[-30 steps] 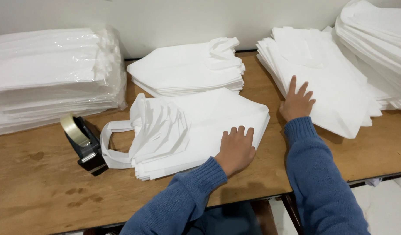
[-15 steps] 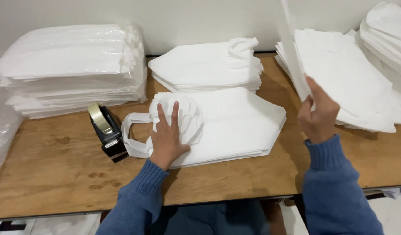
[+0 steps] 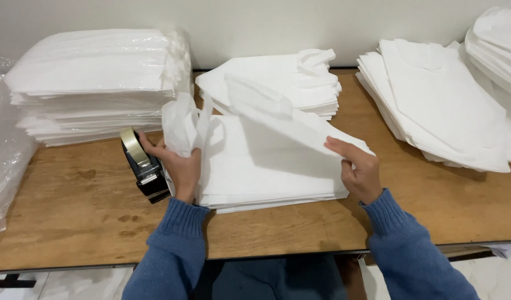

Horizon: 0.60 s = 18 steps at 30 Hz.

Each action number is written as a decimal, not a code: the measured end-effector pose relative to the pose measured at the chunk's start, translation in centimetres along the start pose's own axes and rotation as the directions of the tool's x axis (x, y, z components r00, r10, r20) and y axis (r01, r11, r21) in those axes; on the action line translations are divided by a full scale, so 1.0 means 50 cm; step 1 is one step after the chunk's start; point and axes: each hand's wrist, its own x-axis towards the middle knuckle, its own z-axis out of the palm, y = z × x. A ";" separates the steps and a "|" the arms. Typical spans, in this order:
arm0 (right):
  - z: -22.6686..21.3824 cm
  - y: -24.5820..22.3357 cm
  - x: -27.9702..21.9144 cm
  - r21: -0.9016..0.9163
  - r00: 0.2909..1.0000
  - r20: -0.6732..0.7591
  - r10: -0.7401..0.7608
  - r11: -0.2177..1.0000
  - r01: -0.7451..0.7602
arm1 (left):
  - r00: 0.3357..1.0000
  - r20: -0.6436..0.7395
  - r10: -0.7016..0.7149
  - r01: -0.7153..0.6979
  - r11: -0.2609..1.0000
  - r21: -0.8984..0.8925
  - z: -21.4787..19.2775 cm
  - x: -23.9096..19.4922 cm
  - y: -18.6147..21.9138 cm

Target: Folding and stacking white non-woven bags at a workbench in a production environment.

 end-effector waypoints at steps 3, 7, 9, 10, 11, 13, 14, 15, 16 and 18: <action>0.024 0.031 -0.018 -0.038 0.958 0.284 -0.034 0.998 0.046 | 0.999 0.005 -0.044 0.044 0.992 -0.118 -0.024 0.008 0.000; 0.052 0.036 -0.021 -0.105 0.834 0.551 -0.031 0.989 0.105 | 0.995 0.089 -0.038 0.050 0.988 -0.148 -0.039 0.015 -0.007; 0.053 -0.005 -0.006 -0.027 0.738 0.674 0.028 1.000 -0.013 | 0.962 0.271 -0.015 0.016 1.000 0.002 -0.039 0.012 0.007; 0.053 0.003 -0.003 -0.027 0.738 0.674 0.028 1.000 -0.013 | 0.962 0.272 -0.015 0.015 1.000 0.001 -0.038 -0.001 0.033; 0.053 0.012 0.001 0.019 0.701 0.713 0.011 0.999 -0.035 | 0.956 0.279 0.087 -0.149 0.967 0.208 -0.036 -0.015 0.059; 0.051 0.020 0.005 0.065 0.661 0.750 -0.008 0.996 -0.061 | 0.934 0.309 0.182 -0.301 0.865 0.401 -0.023 -0.046 0.092; 0.048 0.019 0.005 0.104 0.666 0.746 0.009 0.986 -0.129 | 0.885 0.359 0.298 -0.444 0.773 0.453 -0.012 -0.064 0.099; 0.046 0.017 0.005 0.142 0.669 0.743 0.026 0.970 -0.196 | 0.816 0.416 0.401 -0.572 0.656 0.492 -0.001 -0.082 0.107; 0.048 0.016 0.005 0.139 0.669 0.743 0.031 0.970 -0.199 | 0.816 0.418 0.399 -0.572 0.658 0.489 0.014 -0.097 0.114; 0.049 0.014 0.005 0.158 0.706 0.706 0.045 0.963 -0.219 | 0.681 0.633 0.368 -0.710 0.546 0.445 0.047 -0.126 0.130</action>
